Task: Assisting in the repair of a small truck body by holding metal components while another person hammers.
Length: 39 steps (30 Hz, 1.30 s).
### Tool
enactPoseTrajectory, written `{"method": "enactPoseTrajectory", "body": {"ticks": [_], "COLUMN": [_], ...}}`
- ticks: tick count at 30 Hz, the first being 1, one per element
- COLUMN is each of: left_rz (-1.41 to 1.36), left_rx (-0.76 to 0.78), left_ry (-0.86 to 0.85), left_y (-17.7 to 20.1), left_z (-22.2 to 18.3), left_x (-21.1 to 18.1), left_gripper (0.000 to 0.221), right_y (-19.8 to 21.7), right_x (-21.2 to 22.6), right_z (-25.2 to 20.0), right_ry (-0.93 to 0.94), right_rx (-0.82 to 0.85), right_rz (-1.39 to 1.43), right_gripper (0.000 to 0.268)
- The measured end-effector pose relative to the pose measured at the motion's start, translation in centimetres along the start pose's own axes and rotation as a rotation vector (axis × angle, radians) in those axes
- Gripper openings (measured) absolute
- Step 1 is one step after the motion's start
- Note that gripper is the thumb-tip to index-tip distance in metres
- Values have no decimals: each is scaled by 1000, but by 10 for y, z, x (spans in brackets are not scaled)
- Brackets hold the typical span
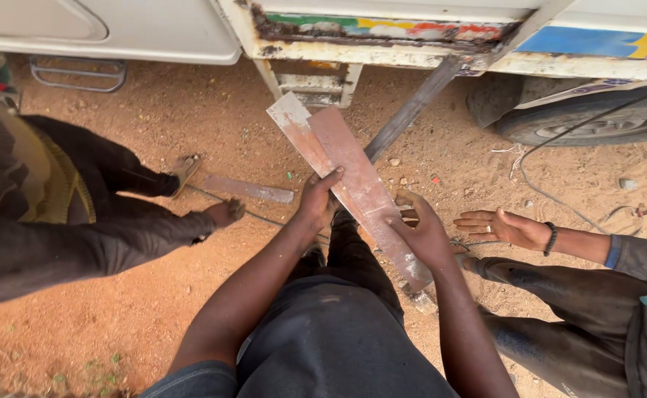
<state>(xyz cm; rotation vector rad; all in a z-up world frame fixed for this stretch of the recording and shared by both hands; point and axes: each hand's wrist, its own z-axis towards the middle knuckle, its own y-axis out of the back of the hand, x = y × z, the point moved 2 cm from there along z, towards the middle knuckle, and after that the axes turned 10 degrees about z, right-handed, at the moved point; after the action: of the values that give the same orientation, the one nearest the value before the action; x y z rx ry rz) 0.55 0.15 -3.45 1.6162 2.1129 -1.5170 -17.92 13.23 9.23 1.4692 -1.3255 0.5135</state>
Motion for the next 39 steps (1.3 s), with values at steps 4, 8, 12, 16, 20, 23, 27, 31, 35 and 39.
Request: {"method": "enactPoseTrajectory", "body": {"ticks": [4,8,12,16,20,23,27,31,35,39], "left_rz": [2,-25,-40,-56,-138,-124,-151,-177,-159,-141], "left_rx": [-61,-92,-94,-160,-123,-137,-144,-165,-278,-332], "left_ry": [44,31,18,47,-12,-61,-95,-154,-262,-236], "left_y": [5,23,37,47,60,67,78,64,58,58], "left_z": [-12,-23,-42,-56,-68,-78,-93,-115,-130,-141], "left_x": [19,38,37,14,13,15,21,18,31,57], "left_gripper": [22,27,29,34,35,35,34,35,40,38], "right_y": [-6,-14,-23,-37,-46,-52,-61,-68,-57,-52], "right_x": [8,-5,-35,11,-5,-22,-39,-67,-34,-42], "right_z": [-13,-25,-33,-39,-36,-33,-33,-37,-64,-100], "right_ry": [-136,-162,109,-123,-72,-24,10,17,371,731], "right_rx": [58,77,72,41,111,159,251,286,113,63], "right_rz": [-88,-49,-75,-156,-50,-30,133,151,77,-459], "right_gripper": [68,67,63,64,55,47,35,30,46,53]}}
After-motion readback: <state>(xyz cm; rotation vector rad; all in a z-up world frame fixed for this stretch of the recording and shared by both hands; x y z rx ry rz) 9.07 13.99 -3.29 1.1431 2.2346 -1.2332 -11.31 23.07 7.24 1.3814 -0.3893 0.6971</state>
